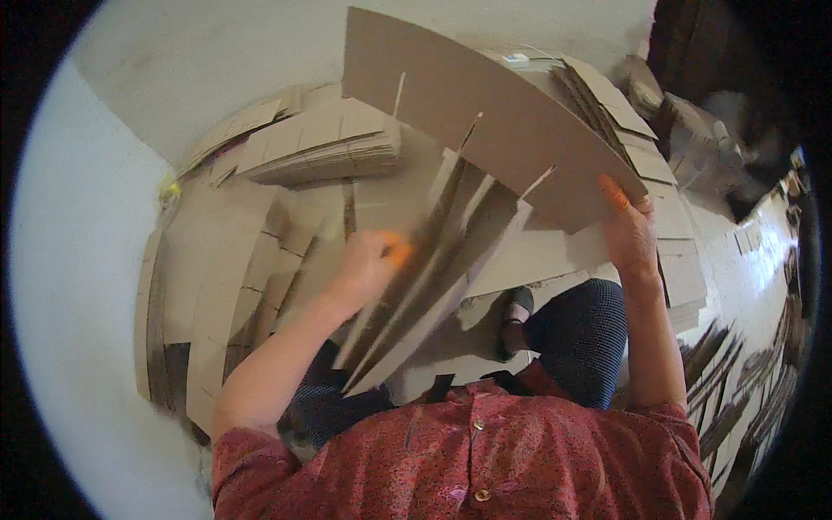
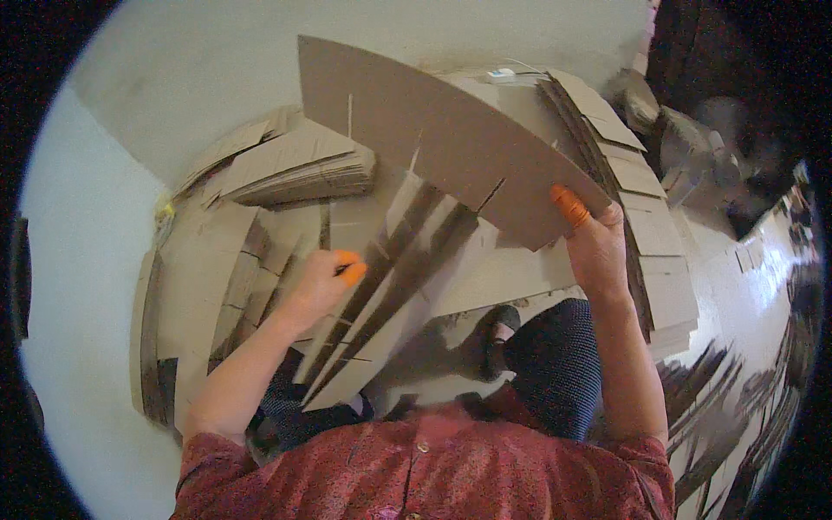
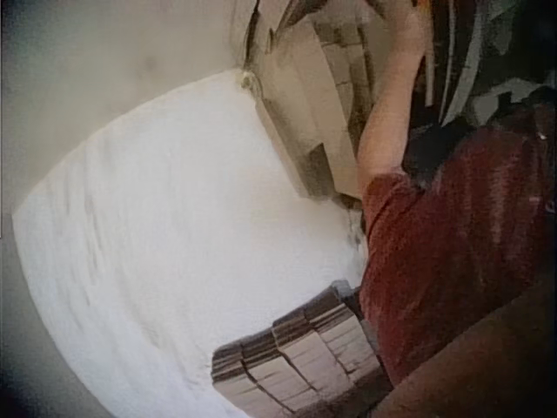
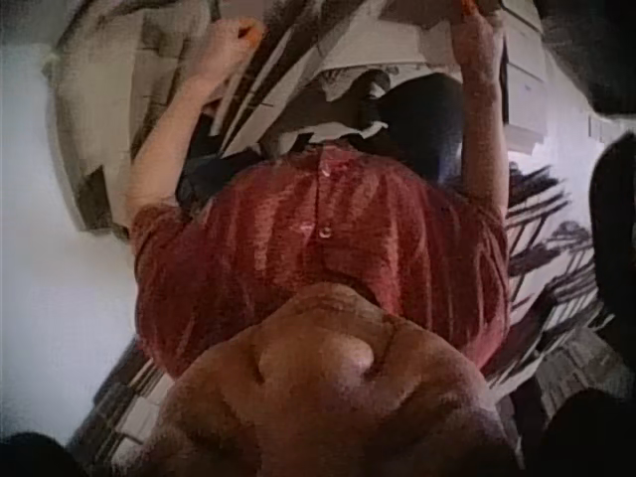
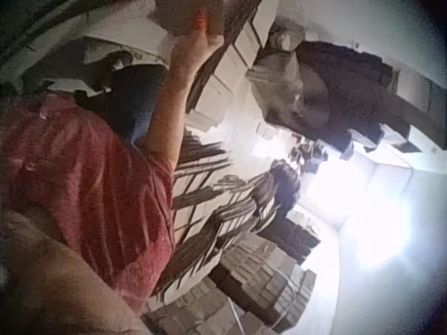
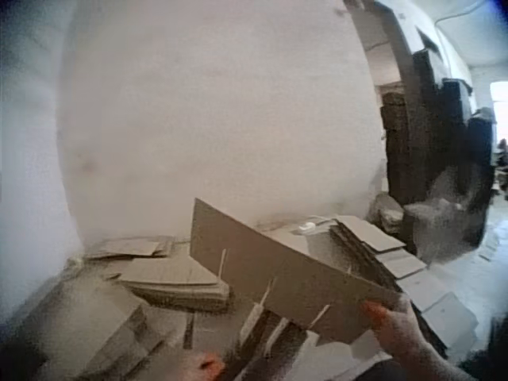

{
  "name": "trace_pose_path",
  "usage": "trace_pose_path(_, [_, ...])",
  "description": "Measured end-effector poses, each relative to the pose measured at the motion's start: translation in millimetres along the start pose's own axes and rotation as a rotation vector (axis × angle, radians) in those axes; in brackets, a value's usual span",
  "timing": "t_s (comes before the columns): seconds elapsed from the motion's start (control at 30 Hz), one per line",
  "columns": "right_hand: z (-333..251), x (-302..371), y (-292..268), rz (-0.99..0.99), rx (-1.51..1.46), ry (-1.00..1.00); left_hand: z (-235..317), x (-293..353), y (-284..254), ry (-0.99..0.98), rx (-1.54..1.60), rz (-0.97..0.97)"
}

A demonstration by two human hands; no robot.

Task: The person sits on the floor and repeatedly folds pre-scored cardboard sheets into multi-compartment dividers, then stacks the finished units. The person handles the cardboard by hand, folding along scored lines and stacking completed pieces.

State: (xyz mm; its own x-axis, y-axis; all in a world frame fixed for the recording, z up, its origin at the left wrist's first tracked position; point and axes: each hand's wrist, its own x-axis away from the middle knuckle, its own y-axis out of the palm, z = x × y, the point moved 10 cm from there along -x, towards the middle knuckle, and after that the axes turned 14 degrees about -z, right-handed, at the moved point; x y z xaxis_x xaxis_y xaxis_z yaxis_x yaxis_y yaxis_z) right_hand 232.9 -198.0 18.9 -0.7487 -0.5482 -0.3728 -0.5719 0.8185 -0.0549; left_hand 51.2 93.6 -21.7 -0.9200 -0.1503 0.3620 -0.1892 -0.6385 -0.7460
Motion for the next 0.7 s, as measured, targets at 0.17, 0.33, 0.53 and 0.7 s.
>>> trace_pose_path(0.17, [-4.3,22.6,1.3,-0.061,-0.121,0.010,-14.7,28.1,-8.4,0.077,-0.085,0.146])
trace_pose_path(0.33, [1.2,31.3,-3.0,-0.046,0.167,0.055,-35.2,43.6,-16.9,0.087,-0.037,0.224])
trace_pose_path(0.53, [-11.8,22.2,-2.1,-0.083,0.199,0.103,-22.3,45.6,-22.7,0.168,-0.065,0.311])
trace_pose_path(0.7, [-15.7,18.7,-11.9,-0.105,0.323,0.071,-20.5,37.9,-26.3,0.169,-0.049,0.351])
